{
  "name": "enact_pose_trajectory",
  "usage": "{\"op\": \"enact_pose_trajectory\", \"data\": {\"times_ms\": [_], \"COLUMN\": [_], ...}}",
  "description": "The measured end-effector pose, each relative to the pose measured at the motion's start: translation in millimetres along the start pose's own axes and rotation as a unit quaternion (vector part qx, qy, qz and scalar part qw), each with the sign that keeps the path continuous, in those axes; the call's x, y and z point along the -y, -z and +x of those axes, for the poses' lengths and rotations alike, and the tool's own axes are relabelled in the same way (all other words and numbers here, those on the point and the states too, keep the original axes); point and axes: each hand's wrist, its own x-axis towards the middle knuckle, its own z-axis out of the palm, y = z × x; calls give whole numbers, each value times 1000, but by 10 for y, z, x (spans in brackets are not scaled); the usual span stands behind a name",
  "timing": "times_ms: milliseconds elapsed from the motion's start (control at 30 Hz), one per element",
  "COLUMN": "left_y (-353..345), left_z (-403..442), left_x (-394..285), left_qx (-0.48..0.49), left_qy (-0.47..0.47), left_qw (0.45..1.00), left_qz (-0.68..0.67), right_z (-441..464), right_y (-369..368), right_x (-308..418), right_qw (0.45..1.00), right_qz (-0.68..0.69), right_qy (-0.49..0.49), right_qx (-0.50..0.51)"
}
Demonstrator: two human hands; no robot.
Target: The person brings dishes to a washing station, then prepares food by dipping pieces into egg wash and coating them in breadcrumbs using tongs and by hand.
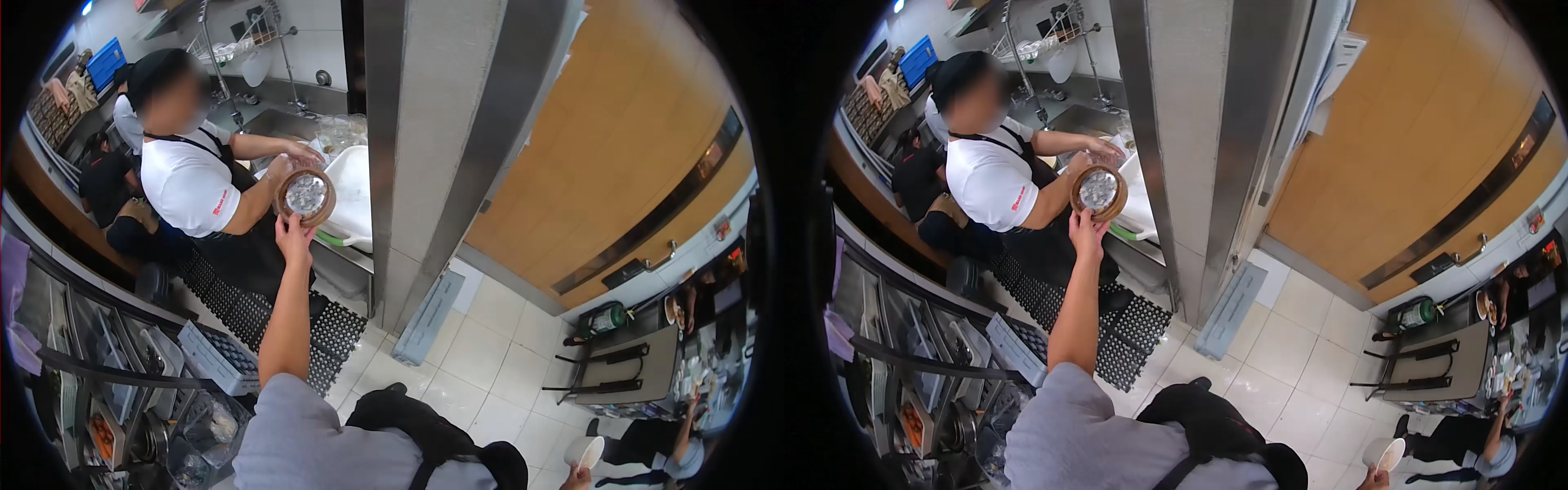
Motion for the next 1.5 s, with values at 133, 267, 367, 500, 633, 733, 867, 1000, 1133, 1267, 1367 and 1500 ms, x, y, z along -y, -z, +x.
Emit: {"op": "enact_pose_trajectory", "data": {"times_ms": [133, 267, 367, 500, 633, 733, 867, 1000, 1133, 1267, 1367, 1500], "left_y": [-99, -336, -526, -858, -1438, -1887, -2152, -2145, -1866, -1705, -1456, -1428], "left_z": [-22, 204, 489, 1146, 2354, 3054, 4067, 4774, 5158, 5000, 5353, 5058], "left_x": [34, -343, -542, -832, -1215, -1477, -1268, -981, -847, -903, -637, -728], "left_qx": [5, 86, 79, 85, 51, 72, 137, 125, 146, 127, 117, 81], "left_qy": [29, 73, 67, -35, -288, -238, -164, -107, -26, 53, -3, -47], "left_qw": [1000, 991, 989, 983, 893, 830, 761, 707, 711, 720, 713, 724], "left_qz": [6, 65, 103, 162, 343, 500, 612, 688, 687, 681, 691, 683], "right_z": [305, 497, 485, 373, 181, -2, -325, -767, -948, -957, -983, -1017], "right_y": [-543, -1308, -1679, -2024, -1957, -1952, -1990, -1592, -1634, -1738, -1710, -1723], "right_x": [-213, -215, 222, 842, 1675, 2134, 2495, 2907, 2808, 2756, 2810, 2721], "right_qw": [999, 990, 984, 963, 974, 977, 984, 987, 988, 988, 990, 987], "right_qz": [6, 84, 160, 248, 197, 180, 146, 48, 42, 126, 122, 140], "right_qy": [38, 112, 68, 94, 87, 89, 68, 84, 64, 16, 7, -9], "right_qx": [16, -2, 47, 48, 76, 64, 71, 129, 136, 82, 68, 72]}}
